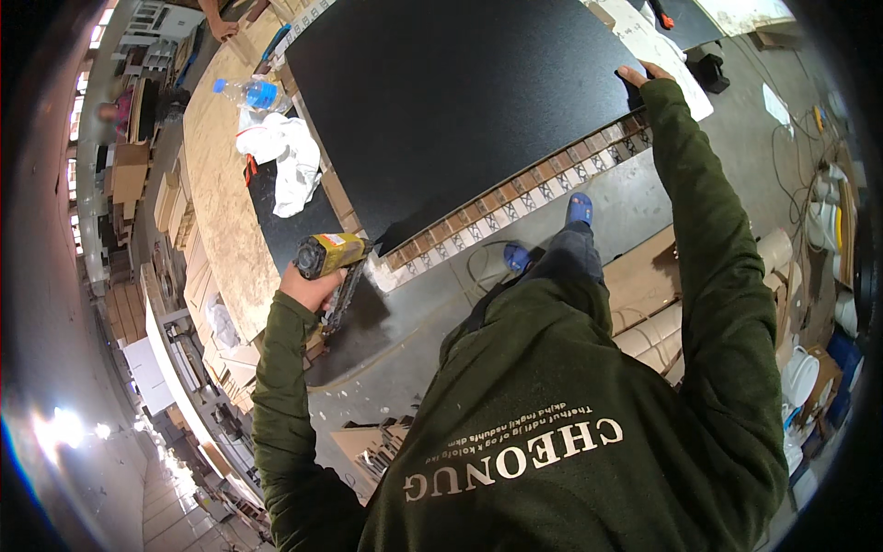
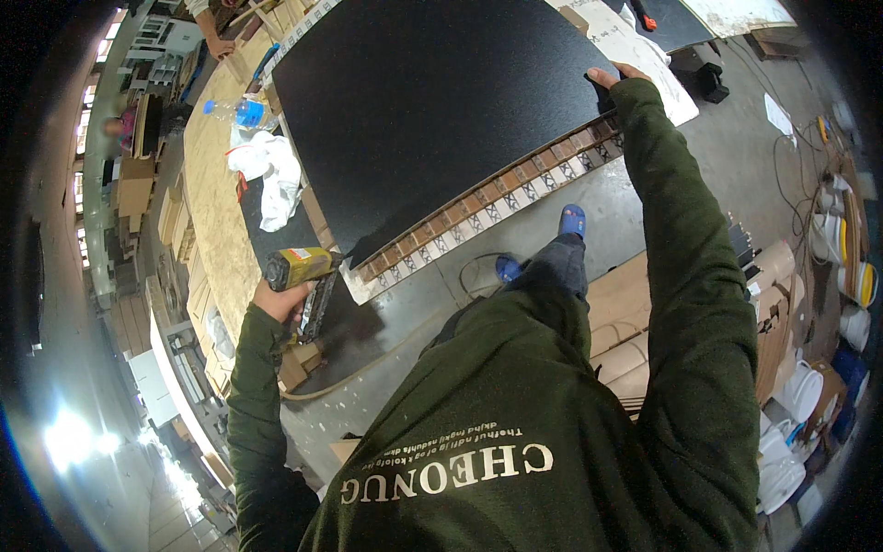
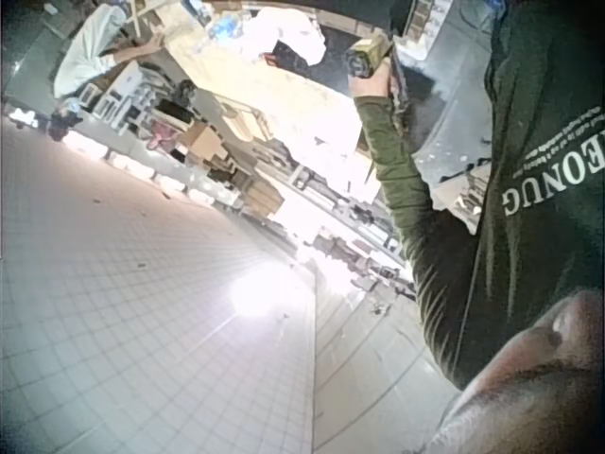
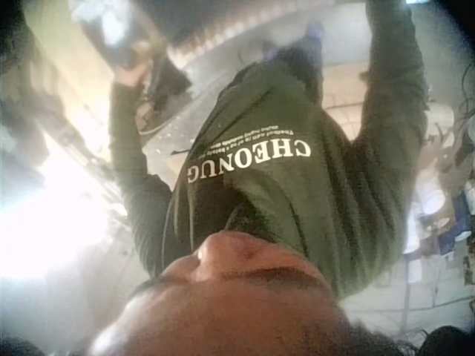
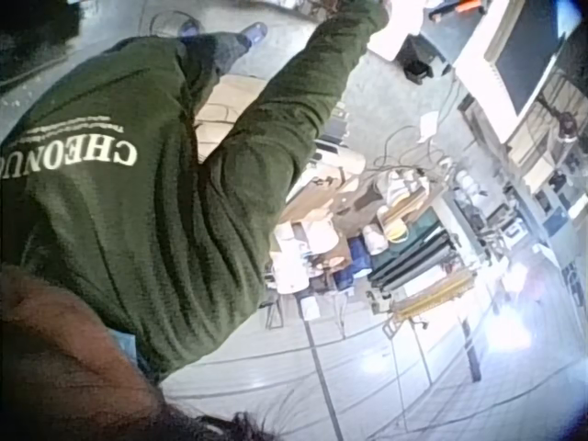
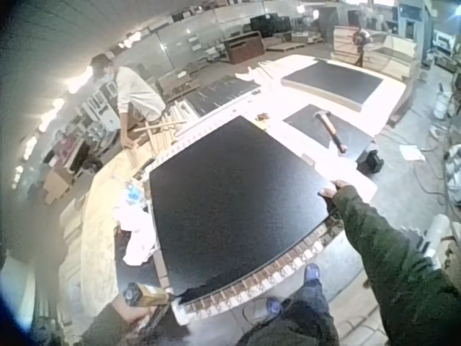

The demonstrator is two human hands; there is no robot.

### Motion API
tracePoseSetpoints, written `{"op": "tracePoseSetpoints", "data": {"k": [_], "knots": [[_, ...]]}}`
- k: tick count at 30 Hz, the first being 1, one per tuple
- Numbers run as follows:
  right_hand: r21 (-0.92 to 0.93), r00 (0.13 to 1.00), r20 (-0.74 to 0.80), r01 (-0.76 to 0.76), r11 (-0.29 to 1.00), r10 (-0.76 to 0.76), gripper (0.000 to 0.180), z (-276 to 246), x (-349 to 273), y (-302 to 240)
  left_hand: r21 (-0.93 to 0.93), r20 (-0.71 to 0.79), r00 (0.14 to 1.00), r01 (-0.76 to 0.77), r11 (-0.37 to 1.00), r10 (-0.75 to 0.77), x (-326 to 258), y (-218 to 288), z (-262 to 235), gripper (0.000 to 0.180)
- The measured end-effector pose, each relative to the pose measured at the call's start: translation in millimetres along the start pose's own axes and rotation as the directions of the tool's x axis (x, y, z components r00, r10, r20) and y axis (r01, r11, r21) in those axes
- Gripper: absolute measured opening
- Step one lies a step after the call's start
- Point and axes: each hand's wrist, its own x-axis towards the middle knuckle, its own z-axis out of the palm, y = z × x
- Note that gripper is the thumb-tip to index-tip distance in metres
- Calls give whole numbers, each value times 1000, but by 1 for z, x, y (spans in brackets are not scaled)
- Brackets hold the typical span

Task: The recorder aligns and nails together panels and wooden components in a furniture manufacturing workshop.

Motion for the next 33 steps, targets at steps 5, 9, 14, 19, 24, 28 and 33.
{"op": "tracePoseSetpoints", "data": {"k": [5, 9, 14, 19, 24, 28, 33], "knots": [[-41, 999, -17, 50, 998, -51, 78, 1, 5, 5, 5, -22, 999, -27, 1000, 27, 3, -1, 0, 23], [-14, 1000, 4, 30, 999, -30, 78, 1, 0, 1, -10, -7, 1000, -19, 1000, 19, 6, -2, -1, 24], [-48, 999, -13, 35, 998, -36, 78, 0, 1, 2, -26, 29, 998, -48, 999, 48, 2, 2, -2, 22], [-36, 1000, 3, -31, 999, 31, 71, 0, -1, -3, -23, 31, 999, -44, 999, 45, 4, 1, -2, 23], [-72, 999, -23, -49, 996, 47, 72, 2, -3, -5, -26, 27, 999, -26, 999, 27, 4, 4, -3, 22], [8, 1000, 16, 17, 1000, -17, 74, -2, -1, 1, 49, 38, 999, -41, 998, 39, 5, 8, -3, 22], [62, 999, -9, 42, 997, -42, 75, 4, -2, 3, 111, -12, 995, -97, 989, 99, 3, 2, -2, 26]]}}
